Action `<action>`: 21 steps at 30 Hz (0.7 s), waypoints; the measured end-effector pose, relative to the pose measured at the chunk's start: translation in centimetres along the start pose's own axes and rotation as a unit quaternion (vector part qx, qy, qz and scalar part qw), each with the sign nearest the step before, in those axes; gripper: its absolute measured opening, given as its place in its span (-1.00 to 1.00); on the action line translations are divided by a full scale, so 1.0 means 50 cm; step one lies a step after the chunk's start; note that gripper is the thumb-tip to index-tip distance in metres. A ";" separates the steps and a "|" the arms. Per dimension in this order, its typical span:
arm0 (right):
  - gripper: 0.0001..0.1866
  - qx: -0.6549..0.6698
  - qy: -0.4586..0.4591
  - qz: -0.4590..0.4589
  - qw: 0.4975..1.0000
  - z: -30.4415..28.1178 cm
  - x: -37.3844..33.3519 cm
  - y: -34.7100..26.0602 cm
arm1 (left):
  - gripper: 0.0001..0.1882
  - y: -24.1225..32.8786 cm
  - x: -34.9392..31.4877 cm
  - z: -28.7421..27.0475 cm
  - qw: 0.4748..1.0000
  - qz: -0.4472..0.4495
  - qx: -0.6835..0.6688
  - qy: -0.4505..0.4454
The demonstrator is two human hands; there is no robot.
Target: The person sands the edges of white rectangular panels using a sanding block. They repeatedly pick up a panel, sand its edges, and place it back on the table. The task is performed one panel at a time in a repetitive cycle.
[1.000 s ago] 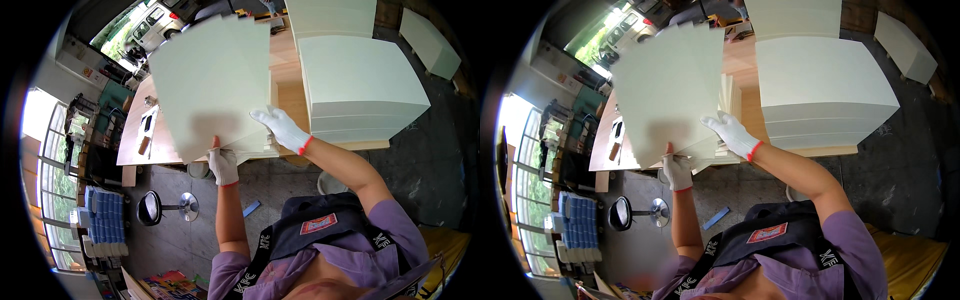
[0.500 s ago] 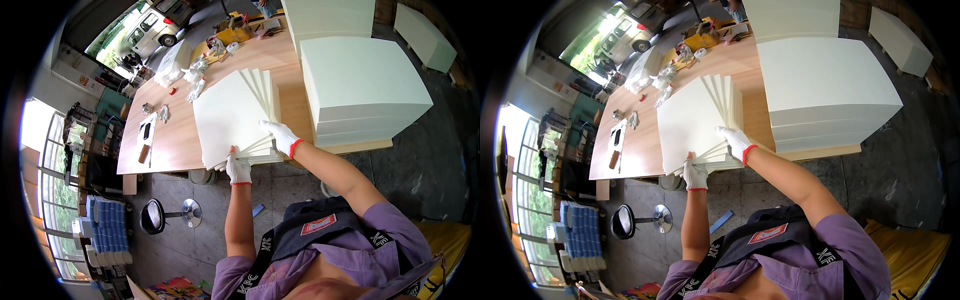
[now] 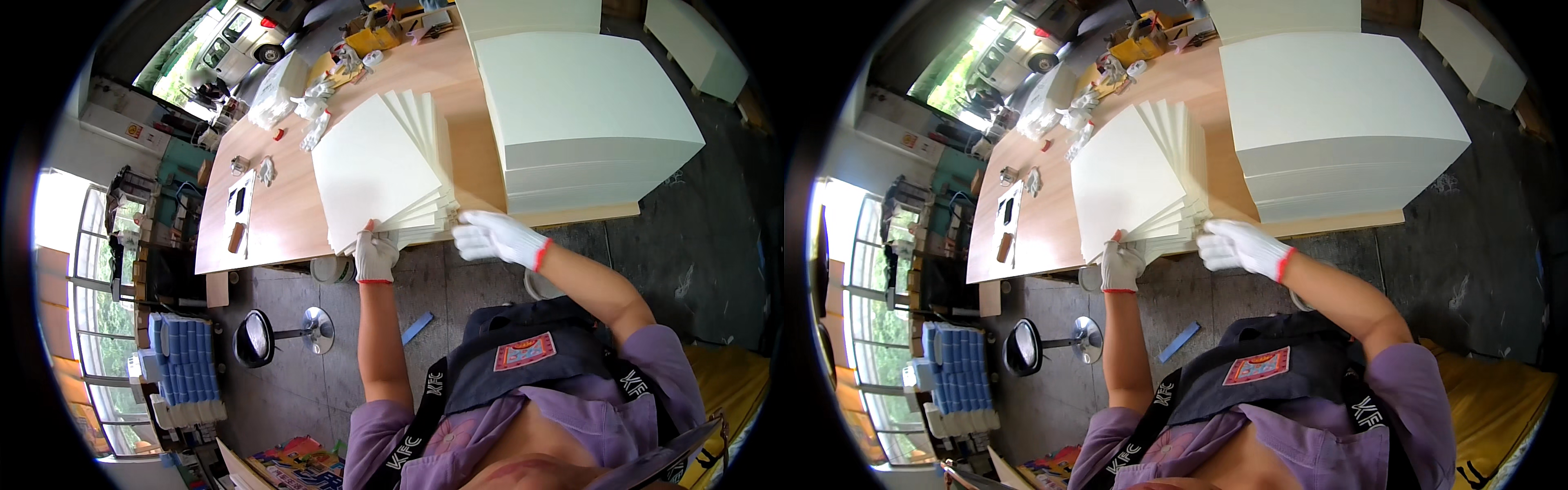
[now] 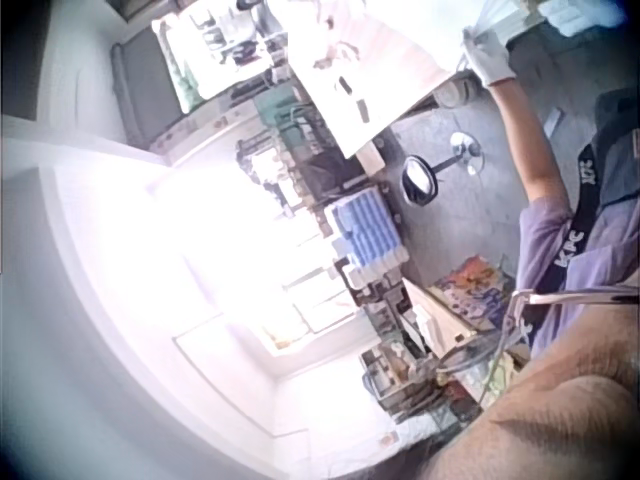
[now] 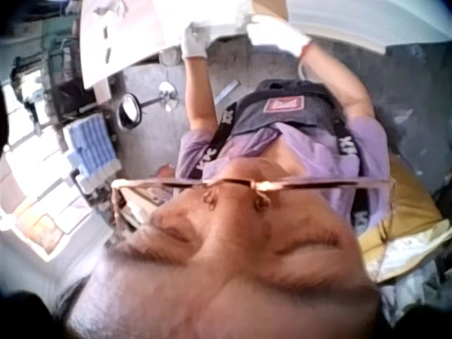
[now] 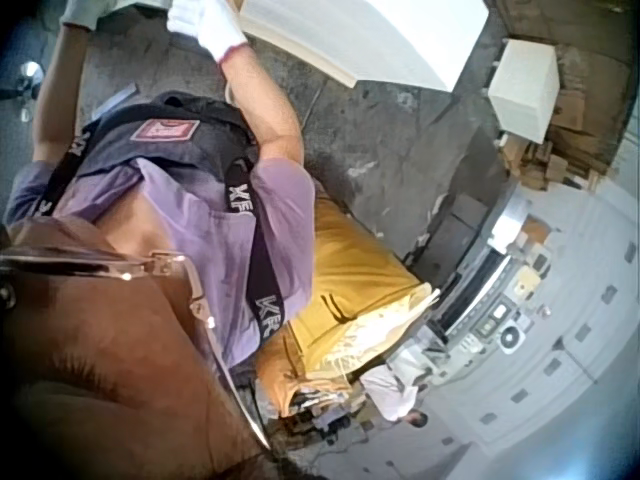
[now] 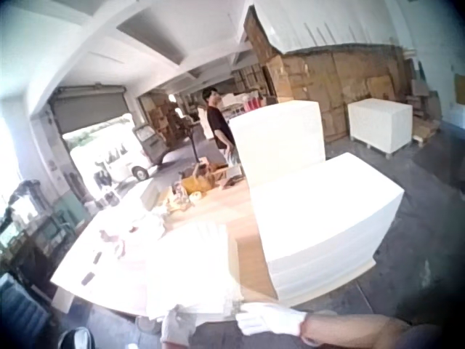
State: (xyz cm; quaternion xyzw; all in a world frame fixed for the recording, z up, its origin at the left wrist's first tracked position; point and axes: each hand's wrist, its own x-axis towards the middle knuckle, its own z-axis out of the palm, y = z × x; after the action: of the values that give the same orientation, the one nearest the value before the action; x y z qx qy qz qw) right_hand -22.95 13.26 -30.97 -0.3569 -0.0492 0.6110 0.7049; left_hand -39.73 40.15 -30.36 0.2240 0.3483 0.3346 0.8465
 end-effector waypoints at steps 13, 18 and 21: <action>-0.84 0.097 0.181 -0.015 0.979 -0.201 -0.351 0.051 | -0.90 0.022 -0.015 -0.041 0.998 -0.026 0.022 -0.047; -0.70 -0.034 0.241 -0.135 0.961 -0.271 -0.425 0.018 | -0.84 -0.048 -0.113 -0.049 0.979 0.144 0.141 -0.006; -0.65 -0.119 0.312 -0.245 0.910 -0.311 -0.504 -0.063 | -0.80 -0.128 -0.216 0.021 0.925 0.281 0.250 -0.056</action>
State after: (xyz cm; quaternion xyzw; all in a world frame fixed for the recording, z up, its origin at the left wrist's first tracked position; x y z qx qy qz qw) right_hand -18.75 -16.23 -31.47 -0.5870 0.0150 0.2662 0.7644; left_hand -42.07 27.85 -28.84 0.5357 0.2957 0.4479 0.6519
